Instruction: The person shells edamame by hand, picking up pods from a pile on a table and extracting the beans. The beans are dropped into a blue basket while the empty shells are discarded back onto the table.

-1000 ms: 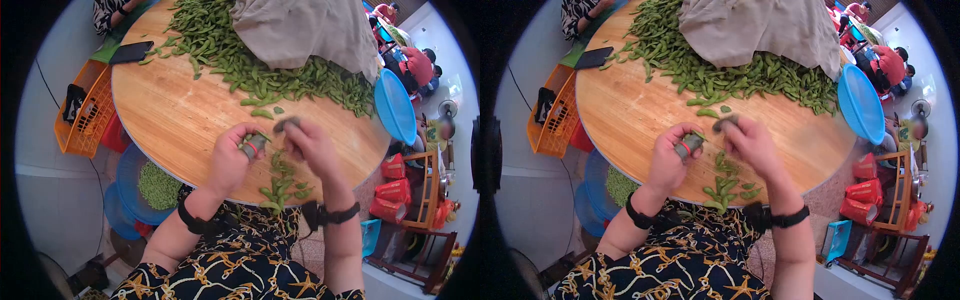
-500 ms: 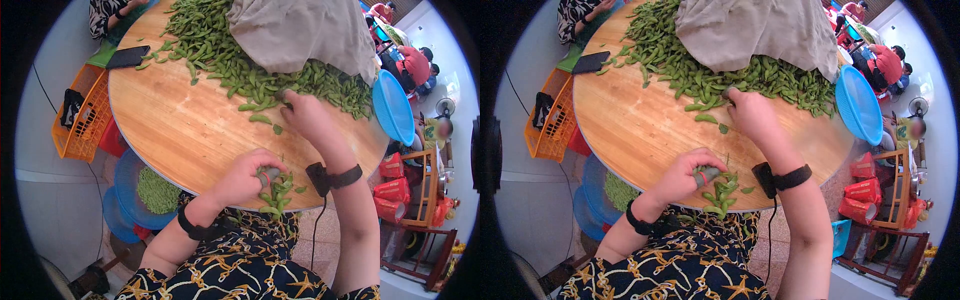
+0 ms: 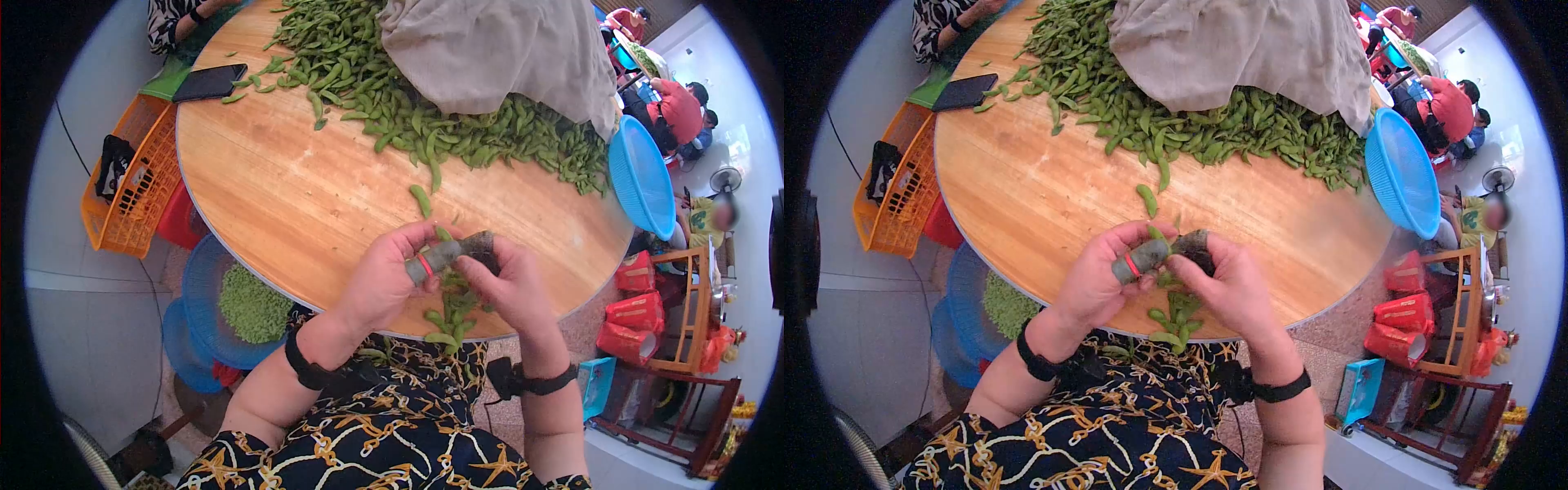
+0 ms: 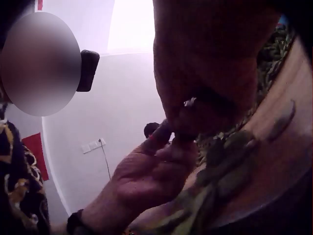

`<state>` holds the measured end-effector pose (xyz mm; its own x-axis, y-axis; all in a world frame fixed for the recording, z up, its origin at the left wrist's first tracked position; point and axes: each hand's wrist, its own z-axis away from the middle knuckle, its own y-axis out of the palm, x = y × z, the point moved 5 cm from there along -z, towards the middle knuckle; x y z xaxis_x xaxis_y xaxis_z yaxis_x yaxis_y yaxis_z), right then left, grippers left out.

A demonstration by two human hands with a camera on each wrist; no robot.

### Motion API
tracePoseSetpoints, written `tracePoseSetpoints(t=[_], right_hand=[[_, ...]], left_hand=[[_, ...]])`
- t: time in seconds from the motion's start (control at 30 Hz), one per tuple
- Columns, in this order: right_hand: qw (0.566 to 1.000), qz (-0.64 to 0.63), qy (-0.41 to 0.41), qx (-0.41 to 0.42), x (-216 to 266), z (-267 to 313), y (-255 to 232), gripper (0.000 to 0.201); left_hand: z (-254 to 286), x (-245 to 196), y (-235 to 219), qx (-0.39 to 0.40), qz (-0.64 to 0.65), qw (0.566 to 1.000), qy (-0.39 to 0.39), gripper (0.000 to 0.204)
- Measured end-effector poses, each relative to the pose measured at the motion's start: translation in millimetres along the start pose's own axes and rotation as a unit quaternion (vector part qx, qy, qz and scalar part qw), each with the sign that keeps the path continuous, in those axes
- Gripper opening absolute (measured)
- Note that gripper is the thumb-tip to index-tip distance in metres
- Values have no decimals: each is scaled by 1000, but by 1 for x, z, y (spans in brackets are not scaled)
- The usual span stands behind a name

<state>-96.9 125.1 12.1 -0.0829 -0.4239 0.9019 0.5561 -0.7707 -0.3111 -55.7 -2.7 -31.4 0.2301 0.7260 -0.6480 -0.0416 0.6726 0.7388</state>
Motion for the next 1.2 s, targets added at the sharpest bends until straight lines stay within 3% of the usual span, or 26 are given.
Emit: tracePoseSetpoints(t=[0.13, 0.2, 0.3, 0.53, 0.6, 0.67, 0.7, 0.77, 0.83, 0.9, 0.93, 0.97, 1.0, 1.13, 1.2], right_hand=[[999, -44, -14, 18, -10, 5, 10, 20], [972, -216, 39, 87, -18, 7, 17, 20], [953, -280, 24, 115, -16, 11, 21, 21], [964, -231, 30, 125, -24, 10, 20, 19], [943, -294, 67, 142, -28, 11, 23, 18], [923, -340, 88, 156, -23, 16, 25, 17], [901, -386, 108, 168, -21, 18, 28, 17], [893, -402, 107, 173, -18, 19, 29, 16], [885, -418, 104, 176, -16, 18, 29, 16], [978, -198, 37, 51, -16, 9, 18, 15], [979, -196, 36, 52, -19, 8, 19, 15], [998, -19, -55, -26, -16, 6, 13, 15], [972, 158, -143, -103, -8, 7, 9, 15], [961, 195, -139, -141, 8, 4, 12, 15], [970, 129, -116, -168, 9, 2, 11, 15]], left_hand=[[-2, 0, -4, -31, -65, 997, 27, 17], [-3, -1, -5, -60, -77, 994, 41, 15], [-3, -8, 0, -61, -107, 988, 90, 13], [-5, -3, -3, -63, -209, 969, 118, 13], [-4, -4, -2, -46, -213, 967, 135, 14], [-1, 0, 4, 40, -36, 998, 11, 16], [-1, 0, 1, 38, -36, 999, 11, 16], [-1, 1, 5, 118, 36, 992, -9, 20], [-2, -1, 8, 77, 30, 997, -11, 18], [-3, 0, 9, 38, 24, 999, -13, 17], [-4, -4, 6, -1, -115, 992, 56, 15], [-3, -9, 4, -41, -249, 960, 124, 13], [-5, -7, 2, -41, -249, 959, 127, 13], [-9, -2, -4, -65, -262, 955, 119, 11], [-8, -3, -4, -70, -240, 962, 112, 11]])
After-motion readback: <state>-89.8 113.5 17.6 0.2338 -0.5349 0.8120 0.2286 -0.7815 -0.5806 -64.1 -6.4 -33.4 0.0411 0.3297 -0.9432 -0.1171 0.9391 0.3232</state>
